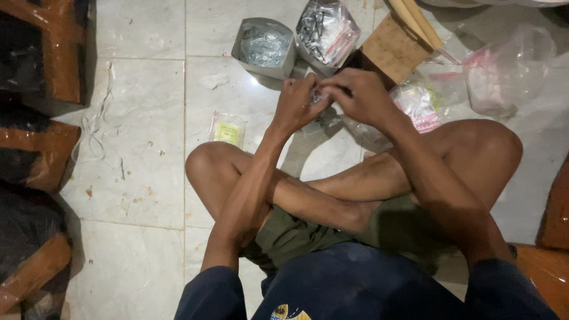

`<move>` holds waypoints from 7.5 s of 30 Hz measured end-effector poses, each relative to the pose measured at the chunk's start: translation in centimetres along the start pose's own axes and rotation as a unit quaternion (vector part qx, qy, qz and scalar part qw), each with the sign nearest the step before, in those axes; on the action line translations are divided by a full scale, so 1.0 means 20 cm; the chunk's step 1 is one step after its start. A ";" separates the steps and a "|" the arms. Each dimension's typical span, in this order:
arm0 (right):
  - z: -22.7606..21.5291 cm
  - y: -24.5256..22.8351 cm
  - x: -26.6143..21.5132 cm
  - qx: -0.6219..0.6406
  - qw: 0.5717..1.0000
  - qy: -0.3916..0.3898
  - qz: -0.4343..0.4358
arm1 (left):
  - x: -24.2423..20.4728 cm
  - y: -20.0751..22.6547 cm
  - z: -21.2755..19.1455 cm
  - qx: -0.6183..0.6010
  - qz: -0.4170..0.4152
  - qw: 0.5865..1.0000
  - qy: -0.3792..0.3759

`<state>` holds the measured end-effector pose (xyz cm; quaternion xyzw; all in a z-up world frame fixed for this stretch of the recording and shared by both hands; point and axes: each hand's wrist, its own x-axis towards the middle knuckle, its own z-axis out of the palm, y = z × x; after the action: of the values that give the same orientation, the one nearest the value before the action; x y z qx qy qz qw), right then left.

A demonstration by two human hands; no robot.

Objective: The person sits on the floor and repeatedly picks up small metal fasteners from a box, placing them into a small plastic bag. The person handles the fasteners one by one, transferring them from the box to the bag.

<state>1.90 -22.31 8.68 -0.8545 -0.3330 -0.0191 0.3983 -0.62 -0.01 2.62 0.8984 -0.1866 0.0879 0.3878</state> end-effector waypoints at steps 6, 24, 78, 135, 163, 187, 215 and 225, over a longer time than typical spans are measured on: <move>0.01 0.06 -0.03 -0.065 0.992 -0.071 0.085 | 0.06 0.01 -0.09 -0.071 -0.020 0.996 0.059; 0.50 0.17 -0.13 -0.189 0.917 -0.293 0.194 | 0.08 0.06 -0.21 -0.200 -0.071 0.972 0.099; -0.01 -0.09 0.04 0.126 0.968 0.102 0.194 | 0.05 0.11 -0.12 -0.395 -0.115 0.909 0.070; -0.14 0.82 -0.46 -0.264 0.829 -0.160 0.467 | 0.03 0.02 -0.48 0.078 0.002 0.991 -0.107; -0.49 0.25 -0.31 -0.074 0.924 -0.201 0.315 | 0.02 0.17 -0.22 -0.162 0.037 0.979 -0.120; -0.11 0.10 -0.06 0.098 0.968 -0.059 0.225 | 0.03 0.08 -0.04 -0.299 -0.243 0.912 -0.141; -0.11 -0.06 -0.12 0.210 0.943 -0.123 0.227 | 0.02 0.16 -0.29 -0.365 -0.033 0.893 -0.262; -0.18 -0.11 -0.09 0.169 0.946 -0.229 0.154 | 0.05 0.23 -0.38 -0.254 0.028 0.920 -0.297</move>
<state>-0.05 -24.73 12.05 -0.7966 -0.2780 0.2948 0.4485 -1.57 2.29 11.12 0.7493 -0.3341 -0.2221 0.5268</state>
